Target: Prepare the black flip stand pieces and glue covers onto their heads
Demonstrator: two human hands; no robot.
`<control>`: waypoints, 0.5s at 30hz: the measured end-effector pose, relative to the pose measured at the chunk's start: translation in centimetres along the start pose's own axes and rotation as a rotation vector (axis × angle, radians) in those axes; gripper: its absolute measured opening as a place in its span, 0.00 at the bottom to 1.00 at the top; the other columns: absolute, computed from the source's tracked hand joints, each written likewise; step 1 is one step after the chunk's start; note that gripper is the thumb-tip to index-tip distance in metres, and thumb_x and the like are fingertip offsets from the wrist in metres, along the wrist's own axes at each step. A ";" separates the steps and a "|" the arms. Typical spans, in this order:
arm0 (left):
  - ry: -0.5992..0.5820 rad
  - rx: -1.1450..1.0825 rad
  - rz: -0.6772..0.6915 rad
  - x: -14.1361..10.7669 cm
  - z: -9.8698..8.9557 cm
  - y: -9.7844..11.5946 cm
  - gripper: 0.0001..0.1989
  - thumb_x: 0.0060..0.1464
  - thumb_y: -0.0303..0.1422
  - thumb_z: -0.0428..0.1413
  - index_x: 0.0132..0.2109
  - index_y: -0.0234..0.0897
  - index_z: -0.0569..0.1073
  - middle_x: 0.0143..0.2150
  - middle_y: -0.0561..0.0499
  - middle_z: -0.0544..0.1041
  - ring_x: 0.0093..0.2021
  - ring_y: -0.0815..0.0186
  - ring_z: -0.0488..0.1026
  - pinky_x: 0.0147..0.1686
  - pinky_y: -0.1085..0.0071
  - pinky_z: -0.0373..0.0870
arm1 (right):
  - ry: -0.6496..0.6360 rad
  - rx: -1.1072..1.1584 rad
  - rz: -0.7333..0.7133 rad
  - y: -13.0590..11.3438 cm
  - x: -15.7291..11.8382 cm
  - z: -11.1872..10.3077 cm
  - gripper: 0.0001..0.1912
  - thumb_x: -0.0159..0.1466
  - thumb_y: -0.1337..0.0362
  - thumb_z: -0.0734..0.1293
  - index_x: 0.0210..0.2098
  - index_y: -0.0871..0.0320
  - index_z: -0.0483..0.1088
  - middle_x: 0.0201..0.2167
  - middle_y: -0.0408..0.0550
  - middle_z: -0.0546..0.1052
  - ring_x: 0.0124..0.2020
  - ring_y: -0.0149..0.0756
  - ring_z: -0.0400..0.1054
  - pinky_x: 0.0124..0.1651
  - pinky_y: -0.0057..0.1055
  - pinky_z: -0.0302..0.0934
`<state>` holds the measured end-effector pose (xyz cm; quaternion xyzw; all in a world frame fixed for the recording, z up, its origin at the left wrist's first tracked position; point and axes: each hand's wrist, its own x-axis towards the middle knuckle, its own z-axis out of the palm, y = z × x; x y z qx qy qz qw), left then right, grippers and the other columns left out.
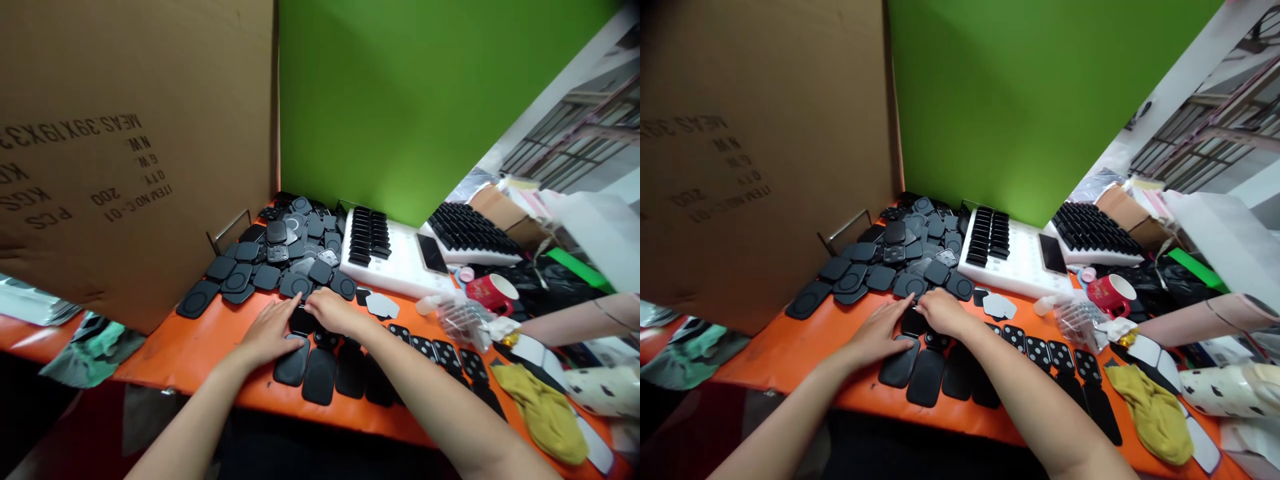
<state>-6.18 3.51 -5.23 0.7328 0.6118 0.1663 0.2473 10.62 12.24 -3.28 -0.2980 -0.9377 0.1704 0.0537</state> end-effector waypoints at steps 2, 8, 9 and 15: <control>0.003 -0.002 0.006 0.1 0.1 -0.1 0.43 0.44 0.44 0.56 0.64 0.44 0.46 0.63 0.47 0.58 0.62 0.53 0.53 0.59 0.55 0.49 | -0.013 -0.020 0.002 0.0 0.1 0.1 0.13 0.66 0.64 0.57 0.31 0.62 0.71 0.31 0.50 0.73 0.36 0.34 0.63 0.43 0.30 0.55; -0.002 -0.007 0.030 0.2 0.2 -0.5 0.43 0.45 0.44 0.56 0.64 0.44 0.45 0.64 0.48 0.57 0.62 0.56 0.54 0.61 0.57 0.47 | -0.023 -0.059 0.008 0.4 0.2 0.2 0.13 0.66 0.64 0.57 0.33 0.62 0.70 0.32 0.51 0.73 0.37 0.34 0.64 0.43 0.30 0.55; -0.004 -0.007 0.032 0.2 0.2 -0.5 0.43 0.45 0.44 0.56 0.64 0.44 0.45 0.64 0.48 0.57 0.62 0.57 0.54 0.61 0.57 0.46 | -0.020 -0.065 0.012 0.4 0.3 0.2 0.13 0.66 0.64 0.57 0.33 0.62 0.70 0.32 0.51 0.73 0.37 0.35 0.64 0.43 0.30 0.55; -0.003 0.004 0.026 0.3 0.3 -0.6 0.43 0.45 0.45 0.57 0.64 0.45 0.46 0.64 0.47 0.58 0.62 0.54 0.53 0.60 0.55 0.48 | 0.012 -0.090 0.051 0.4 0.1 0.8 0.13 0.66 0.63 0.57 0.33 0.62 0.70 0.33 0.51 0.73 0.37 0.35 0.63 0.43 0.30 0.55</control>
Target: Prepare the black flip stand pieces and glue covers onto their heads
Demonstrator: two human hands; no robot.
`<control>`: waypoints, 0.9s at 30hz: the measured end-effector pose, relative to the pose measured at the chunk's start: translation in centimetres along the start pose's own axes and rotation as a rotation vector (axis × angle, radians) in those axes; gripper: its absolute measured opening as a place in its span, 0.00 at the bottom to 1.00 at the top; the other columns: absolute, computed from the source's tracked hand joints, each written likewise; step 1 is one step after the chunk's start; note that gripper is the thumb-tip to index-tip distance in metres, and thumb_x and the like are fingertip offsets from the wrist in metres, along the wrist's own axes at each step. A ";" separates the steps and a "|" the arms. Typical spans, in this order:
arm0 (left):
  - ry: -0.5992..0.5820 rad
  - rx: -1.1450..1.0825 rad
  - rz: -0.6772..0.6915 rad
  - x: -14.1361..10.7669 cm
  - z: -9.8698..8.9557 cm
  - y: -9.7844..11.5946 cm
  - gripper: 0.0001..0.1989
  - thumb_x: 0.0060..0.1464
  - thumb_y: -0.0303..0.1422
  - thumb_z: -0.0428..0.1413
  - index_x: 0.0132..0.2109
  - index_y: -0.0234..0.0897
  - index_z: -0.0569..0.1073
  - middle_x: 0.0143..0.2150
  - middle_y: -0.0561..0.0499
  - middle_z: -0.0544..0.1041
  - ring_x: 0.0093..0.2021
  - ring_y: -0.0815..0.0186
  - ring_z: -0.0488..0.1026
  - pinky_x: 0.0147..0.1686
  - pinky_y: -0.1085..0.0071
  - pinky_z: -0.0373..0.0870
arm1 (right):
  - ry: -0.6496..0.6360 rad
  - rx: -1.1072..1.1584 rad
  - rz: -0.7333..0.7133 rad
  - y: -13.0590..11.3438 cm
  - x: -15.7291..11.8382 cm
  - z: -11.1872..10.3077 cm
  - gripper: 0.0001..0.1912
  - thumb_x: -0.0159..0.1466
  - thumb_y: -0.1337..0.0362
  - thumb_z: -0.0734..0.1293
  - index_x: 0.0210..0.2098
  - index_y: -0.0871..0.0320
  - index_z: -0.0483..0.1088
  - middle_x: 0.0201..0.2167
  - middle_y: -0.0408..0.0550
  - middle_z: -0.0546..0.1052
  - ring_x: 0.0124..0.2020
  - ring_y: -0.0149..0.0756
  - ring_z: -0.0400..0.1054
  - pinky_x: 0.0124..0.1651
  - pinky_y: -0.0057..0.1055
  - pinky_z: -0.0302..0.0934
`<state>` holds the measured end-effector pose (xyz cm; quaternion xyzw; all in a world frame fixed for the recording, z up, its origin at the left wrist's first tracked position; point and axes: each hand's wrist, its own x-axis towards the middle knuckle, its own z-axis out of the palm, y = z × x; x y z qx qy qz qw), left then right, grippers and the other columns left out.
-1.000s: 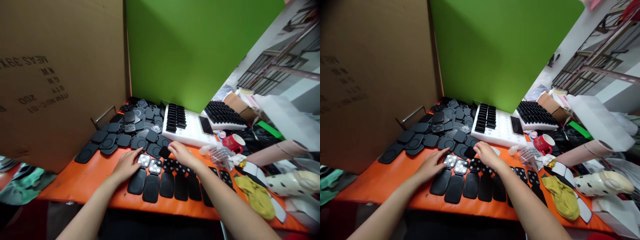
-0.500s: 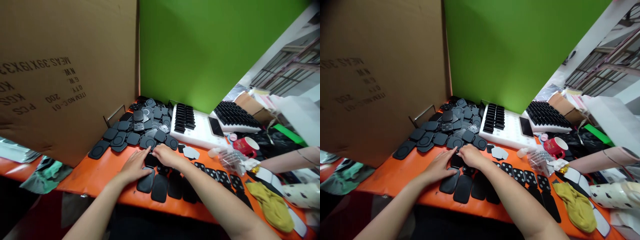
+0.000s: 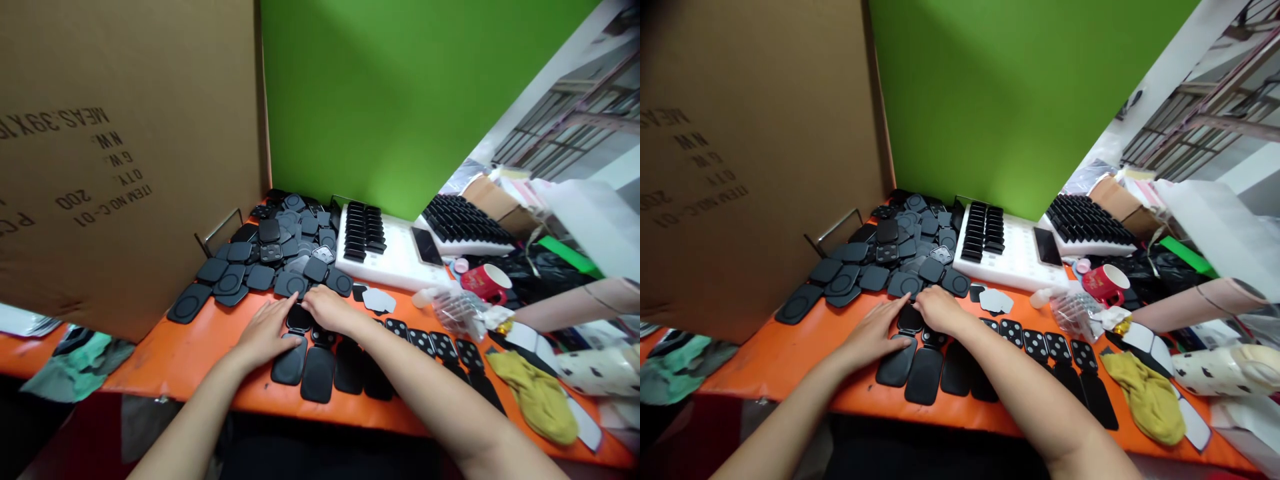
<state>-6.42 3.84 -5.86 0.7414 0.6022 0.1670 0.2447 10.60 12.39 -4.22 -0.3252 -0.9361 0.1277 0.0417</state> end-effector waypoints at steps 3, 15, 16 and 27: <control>0.005 0.002 0.005 0.0 0.0 0.1 0.42 0.45 0.44 0.57 0.64 0.46 0.46 0.63 0.48 0.58 0.62 0.55 0.54 0.60 0.55 0.47 | 0.013 -0.001 0.017 0.1 -0.2 0.1 0.14 0.66 0.63 0.56 0.34 0.62 0.70 0.33 0.51 0.73 0.37 0.36 0.63 0.42 0.30 0.56; 0.013 0.008 0.019 0.1 0.0 0.0 0.42 0.45 0.45 0.56 0.64 0.45 0.47 0.64 0.48 0.57 0.62 0.55 0.54 0.60 0.55 0.47 | 0.011 0.003 0.047 0.0 -0.2 0.3 0.13 0.66 0.62 0.57 0.34 0.60 0.70 0.35 0.50 0.73 0.39 0.36 0.62 0.45 0.31 0.55; 0.013 0.009 0.018 0.1 0.0 0.0 0.42 0.45 0.45 0.56 0.64 0.45 0.47 0.64 0.48 0.57 0.62 0.55 0.54 0.60 0.55 0.47 | 0.015 0.001 0.053 -0.1 -0.2 0.3 0.13 0.66 0.62 0.57 0.35 0.60 0.70 0.35 0.50 0.73 0.39 0.36 0.62 0.45 0.31 0.55; 0.005 0.012 0.018 0.1 0.3 -0.4 0.43 0.45 0.46 0.56 0.64 0.45 0.46 0.63 0.48 0.58 0.62 0.54 0.54 0.60 0.54 0.47 | 0.038 -0.001 0.099 -0.7 -0.6 0.3 0.12 0.64 0.59 0.60 0.38 0.59 0.70 0.36 0.49 0.72 0.41 0.36 0.61 0.44 0.31 0.55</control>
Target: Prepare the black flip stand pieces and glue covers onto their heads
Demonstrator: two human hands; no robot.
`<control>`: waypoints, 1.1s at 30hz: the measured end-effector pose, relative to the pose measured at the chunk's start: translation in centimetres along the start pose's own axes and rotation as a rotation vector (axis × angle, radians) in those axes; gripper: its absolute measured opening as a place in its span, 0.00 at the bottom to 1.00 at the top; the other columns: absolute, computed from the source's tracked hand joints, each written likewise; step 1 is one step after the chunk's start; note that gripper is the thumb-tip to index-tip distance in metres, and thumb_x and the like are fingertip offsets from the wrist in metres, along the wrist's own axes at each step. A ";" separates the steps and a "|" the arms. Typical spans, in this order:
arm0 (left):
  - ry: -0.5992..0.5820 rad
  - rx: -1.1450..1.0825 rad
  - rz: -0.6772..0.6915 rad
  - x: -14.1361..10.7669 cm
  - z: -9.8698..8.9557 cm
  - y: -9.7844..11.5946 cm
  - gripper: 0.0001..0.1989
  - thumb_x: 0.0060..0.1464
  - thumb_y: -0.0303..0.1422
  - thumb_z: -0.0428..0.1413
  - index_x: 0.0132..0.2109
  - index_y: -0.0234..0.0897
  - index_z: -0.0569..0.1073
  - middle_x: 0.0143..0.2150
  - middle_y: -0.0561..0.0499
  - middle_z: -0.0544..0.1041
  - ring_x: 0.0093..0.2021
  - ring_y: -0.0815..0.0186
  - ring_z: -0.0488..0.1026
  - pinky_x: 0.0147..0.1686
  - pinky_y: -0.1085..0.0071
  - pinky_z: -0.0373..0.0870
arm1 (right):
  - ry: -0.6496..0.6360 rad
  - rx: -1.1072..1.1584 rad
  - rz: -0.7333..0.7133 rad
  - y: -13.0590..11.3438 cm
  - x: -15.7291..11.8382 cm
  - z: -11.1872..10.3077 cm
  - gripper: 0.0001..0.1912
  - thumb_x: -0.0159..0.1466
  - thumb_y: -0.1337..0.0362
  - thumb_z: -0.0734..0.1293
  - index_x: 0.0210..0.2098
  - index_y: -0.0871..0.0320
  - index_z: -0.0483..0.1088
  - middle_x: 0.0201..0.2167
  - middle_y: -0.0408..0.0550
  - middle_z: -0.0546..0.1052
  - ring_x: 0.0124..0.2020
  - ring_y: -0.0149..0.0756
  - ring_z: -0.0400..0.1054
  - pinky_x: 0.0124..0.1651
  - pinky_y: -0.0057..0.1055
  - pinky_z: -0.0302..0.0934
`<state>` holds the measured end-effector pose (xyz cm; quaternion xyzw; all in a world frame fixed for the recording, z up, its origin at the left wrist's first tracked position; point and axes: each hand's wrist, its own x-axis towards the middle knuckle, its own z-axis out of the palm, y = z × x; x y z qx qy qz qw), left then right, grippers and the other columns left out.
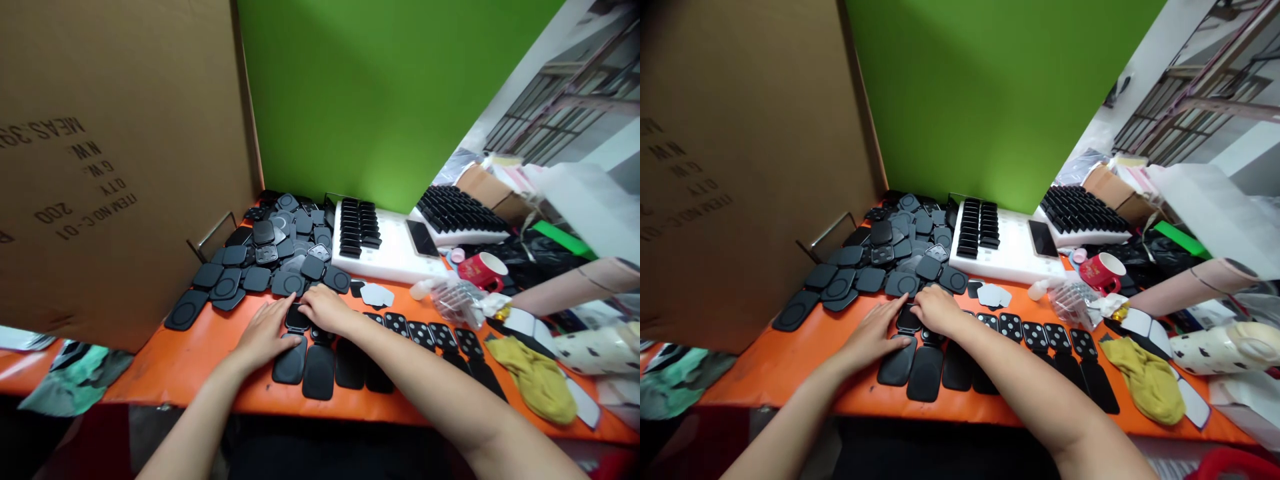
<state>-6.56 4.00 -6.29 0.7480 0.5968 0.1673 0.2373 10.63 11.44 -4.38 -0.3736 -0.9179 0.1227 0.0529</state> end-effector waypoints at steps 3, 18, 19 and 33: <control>-0.004 -0.002 0.006 0.0 0.0 -0.1 0.42 0.45 0.46 0.56 0.64 0.46 0.45 0.63 0.48 0.58 0.62 0.55 0.54 0.60 0.54 0.47 | -0.002 -0.007 0.015 -0.1 0.0 0.0 0.12 0.63 0.57 0.60 0.37 0.59 0.69 0.36 0.49 0.72 0.40 0.37 0.62 0.43 0.32 0.56; -0.013 0.017 0.007 0.1 0.1 -0.3 0.42 0.46 0.45 0.56 0.64 0.46 0.45 0.64 0.48 0.57 0.62 0.55 0.53 0.60 0.55 0.46 | 0.022 -0.129 0.000 -1.2 -0.6 -0.4 0.15 0.61 0.53 0.61 0.37 0.60 0.68 0.37 0.52 0.70 0.42 0.43 0.59 0.42 0.36 0.54; -0.013 0.017 0.007 0.0 0.1 -0.3 0.42 0.46 0.45 0.56 0.64 0.46 0.45 0.64 0.48 0.57 0.62 0.55 0.53 0.60 0.55 0.46 | 0.029 -0.143 -0.003 -1.4 -0.7 -0.4 0.15 0.62 0.53 0.61 0.37 0.60 0.68 0.37 0.52 0.70 0.42 0.43 0.59 0.42 0.37 0.54; -0.004 0.024 0.005 0.0 0.2 -0.2 0.42 0.47 0.46 0.55 0.64 0.46 0.44 0.64 0.48 0.57 0.62 0.55 0.53 0.60 0.54 0.47 | -0.027 -0.160 -0.168 -1.5 -3.4 -1.1 0.09 0.62 0.67 0.59 0.38 0.56 0.70 0.39 0.46 0.74 0.45 0.38 0.61 0.49 0.36 0.52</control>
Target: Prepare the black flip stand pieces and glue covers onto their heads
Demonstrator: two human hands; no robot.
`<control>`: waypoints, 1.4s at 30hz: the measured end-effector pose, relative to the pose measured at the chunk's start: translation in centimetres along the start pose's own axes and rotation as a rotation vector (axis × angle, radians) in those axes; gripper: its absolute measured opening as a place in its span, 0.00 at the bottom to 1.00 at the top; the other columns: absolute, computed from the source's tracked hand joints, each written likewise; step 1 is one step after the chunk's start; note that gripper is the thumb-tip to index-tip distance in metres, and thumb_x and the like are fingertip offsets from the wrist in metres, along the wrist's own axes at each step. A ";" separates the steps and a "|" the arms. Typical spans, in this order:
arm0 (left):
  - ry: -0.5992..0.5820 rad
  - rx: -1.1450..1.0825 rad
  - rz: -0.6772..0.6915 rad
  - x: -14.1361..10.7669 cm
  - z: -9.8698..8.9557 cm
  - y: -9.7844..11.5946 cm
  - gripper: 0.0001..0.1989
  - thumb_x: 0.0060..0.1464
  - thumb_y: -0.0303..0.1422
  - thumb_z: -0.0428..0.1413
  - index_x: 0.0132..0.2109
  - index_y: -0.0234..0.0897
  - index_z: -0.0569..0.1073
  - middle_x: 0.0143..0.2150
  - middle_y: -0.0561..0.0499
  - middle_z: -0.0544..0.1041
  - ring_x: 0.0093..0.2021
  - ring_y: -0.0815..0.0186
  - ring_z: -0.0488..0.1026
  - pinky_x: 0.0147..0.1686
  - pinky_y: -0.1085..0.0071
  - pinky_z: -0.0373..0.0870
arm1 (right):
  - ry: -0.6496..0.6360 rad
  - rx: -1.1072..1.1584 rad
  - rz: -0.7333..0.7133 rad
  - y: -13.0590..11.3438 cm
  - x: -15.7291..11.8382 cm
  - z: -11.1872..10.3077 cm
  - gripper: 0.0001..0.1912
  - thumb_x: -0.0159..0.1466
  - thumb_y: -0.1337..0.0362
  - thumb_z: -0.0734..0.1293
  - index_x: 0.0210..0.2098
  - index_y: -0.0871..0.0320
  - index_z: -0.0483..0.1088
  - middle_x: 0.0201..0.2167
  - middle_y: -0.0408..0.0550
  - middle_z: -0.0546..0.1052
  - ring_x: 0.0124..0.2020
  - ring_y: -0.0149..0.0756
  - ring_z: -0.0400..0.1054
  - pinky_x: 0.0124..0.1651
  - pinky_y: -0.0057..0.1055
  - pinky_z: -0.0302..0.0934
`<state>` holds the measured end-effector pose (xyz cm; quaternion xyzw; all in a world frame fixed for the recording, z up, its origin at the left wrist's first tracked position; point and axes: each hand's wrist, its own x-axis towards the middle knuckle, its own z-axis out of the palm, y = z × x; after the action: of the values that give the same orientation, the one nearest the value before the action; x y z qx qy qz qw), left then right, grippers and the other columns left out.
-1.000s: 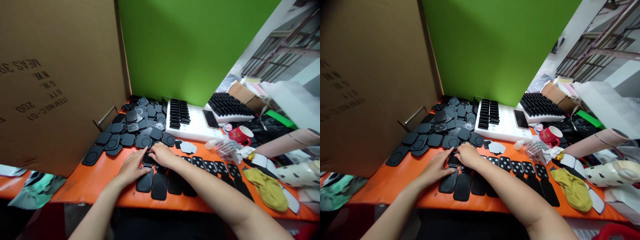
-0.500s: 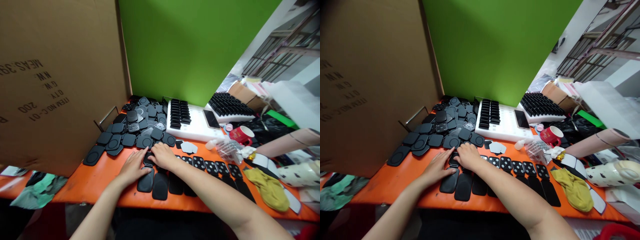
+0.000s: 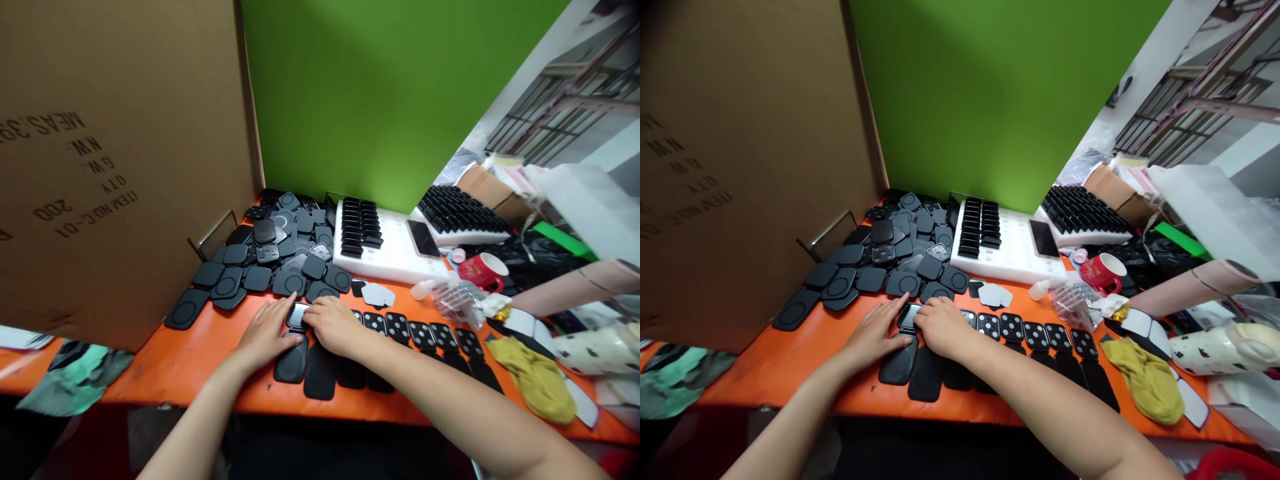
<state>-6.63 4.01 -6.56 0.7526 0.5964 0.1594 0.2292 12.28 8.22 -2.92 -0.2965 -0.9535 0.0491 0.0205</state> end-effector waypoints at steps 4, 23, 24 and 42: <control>-0.003 -0.005 0.001 0.0 0.0 0.0 0.42 0.47 0.45 0.55 0.64 0.44 0.45 0.64 0.47 0.56 0.62 0.55 0.53 0.60 0.54 0.48 | -0.020 0.038 -0.059 -0.4 -0.8 0.2 0.13 0.63 0.67 0.57 0.44 0.56 0.69 0.47 0.49 0.72 0.55 0.44 0.54 0.57 0.52 0.39; 0.043 0.002 0.031 -0.2 0.1 0.0 0.42 0.45 0.45 0.56 0.63 0.45 0.47 0.62 0.47 0.61 0.60 0.54 0.59 0.59 0.53 0.49 | 0.087 0.298 0.235 3.3 -1.4 -2.2 0.20 0.62 0.70 0.54 0.50 0.53 0.67 0.51 0.44 0.71 0.55 0.32 0.60 0.57 0.35 0.52; 0.055 0.000 0.033 -0.3 0.0 0.1 0.40 0.45 0.45 0.57 0.63 0.46 0.49 0.62 0.48 0.61 0.60 0.54 0.59 0.60 0.53 0.49 | 0.118 0.295 0.288 4.6 -2.7 -2.7 0.20 0.64 0.68 0.53 0.52 0.56 0.66 0.52 0.47 0.70 0.53 0.32 0.62 0.54 0.31 0.55; 0.301 0.036 0.016 -1.2 0.0 1.1 0.17 0.54 0.41 0.49 0.49 0.41 0.66 0.50 0.46 0.68 0.51 0.58 0.66 0.49 0.60 0.65 | -0.083 0.122 0.364 13.9 -8.3 -1.5 0.08 0.56 0.60 0.67 0.31 0.59 0.72 0.36 0.50 0.75 0.41 0.39 0.67 0.44 0.29 0.57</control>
<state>-5.95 2.66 -5.94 0.7290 0.6207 0.2613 0.1223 27.01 15.05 -3.03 -0.4599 -0.8795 0.1220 -0.0101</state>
